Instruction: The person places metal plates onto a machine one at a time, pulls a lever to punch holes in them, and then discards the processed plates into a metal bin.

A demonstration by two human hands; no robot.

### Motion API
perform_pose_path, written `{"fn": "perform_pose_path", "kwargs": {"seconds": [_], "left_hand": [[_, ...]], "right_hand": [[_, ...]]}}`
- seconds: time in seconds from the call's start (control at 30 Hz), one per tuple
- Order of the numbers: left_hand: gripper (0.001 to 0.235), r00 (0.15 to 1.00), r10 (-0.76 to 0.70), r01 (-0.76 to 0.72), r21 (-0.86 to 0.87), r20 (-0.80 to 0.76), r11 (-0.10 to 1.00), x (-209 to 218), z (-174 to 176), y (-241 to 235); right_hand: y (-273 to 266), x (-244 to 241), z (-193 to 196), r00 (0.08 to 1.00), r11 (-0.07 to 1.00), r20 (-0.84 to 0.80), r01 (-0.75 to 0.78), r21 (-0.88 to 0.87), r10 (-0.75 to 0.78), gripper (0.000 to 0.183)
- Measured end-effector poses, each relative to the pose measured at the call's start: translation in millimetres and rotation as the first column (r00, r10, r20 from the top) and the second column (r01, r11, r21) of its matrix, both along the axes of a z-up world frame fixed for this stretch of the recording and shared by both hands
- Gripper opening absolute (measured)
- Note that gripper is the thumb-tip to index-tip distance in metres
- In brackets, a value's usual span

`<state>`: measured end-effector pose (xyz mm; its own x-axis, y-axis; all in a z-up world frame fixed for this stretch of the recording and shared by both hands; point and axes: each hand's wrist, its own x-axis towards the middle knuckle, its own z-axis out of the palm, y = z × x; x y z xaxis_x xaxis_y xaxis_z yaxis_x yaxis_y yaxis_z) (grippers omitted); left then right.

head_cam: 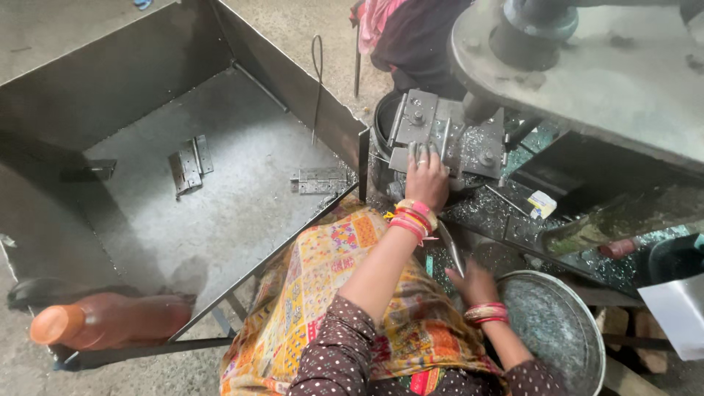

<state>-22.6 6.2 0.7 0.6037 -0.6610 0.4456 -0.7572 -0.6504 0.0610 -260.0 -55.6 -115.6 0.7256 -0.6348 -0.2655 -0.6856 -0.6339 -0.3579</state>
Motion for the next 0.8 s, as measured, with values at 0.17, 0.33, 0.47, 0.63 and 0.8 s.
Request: {"fn": "perform_pose_path", "kwargs": {"seconds": [0.17,0.33,0.47,0.63,0.8], "left_hand": [[0.038,0.997,-0.059,0.058,-0.034,-0.055,0.998,3.5,-10.2,2.3],[0.037,0.999,-0.032,0.032,0.004,-0.022,0.999,15.5,-9.9,-14.8],[0.034,0.981,-0.053,0.055,0.009,-0.186,0.998,23.9,-4.1,-26.0],[0.028,0.980,-0.087,0.095,0.040,-0.178,0.995,18.7,5.1,-12.4],[0.033,0.985,-0.097,0.109,0.078,-0.142,0.991,26.8,12.9,-8.5]], "right_hand": [[-11.1,10.7,8.0,0.997,0.997,-0.037,-0.068,0.047,0.069,0.063],[-37.1,57.3,84.4,0.946,0.994,-0.309,-0.075,0.076,0.095,0.066],[-28.5,42.5,53.4,0.978,0.993,-0.194,-0.060,0.099,0.078,0.063],[0.7,1.5,-5.4,0.994,0.997,-0.089,0.070,0.025,-0.067,0.059],[-27.9,36.7,50.1,0.982,0.993,-0.151,-0.108,0.049,0.114,0.066]]}}
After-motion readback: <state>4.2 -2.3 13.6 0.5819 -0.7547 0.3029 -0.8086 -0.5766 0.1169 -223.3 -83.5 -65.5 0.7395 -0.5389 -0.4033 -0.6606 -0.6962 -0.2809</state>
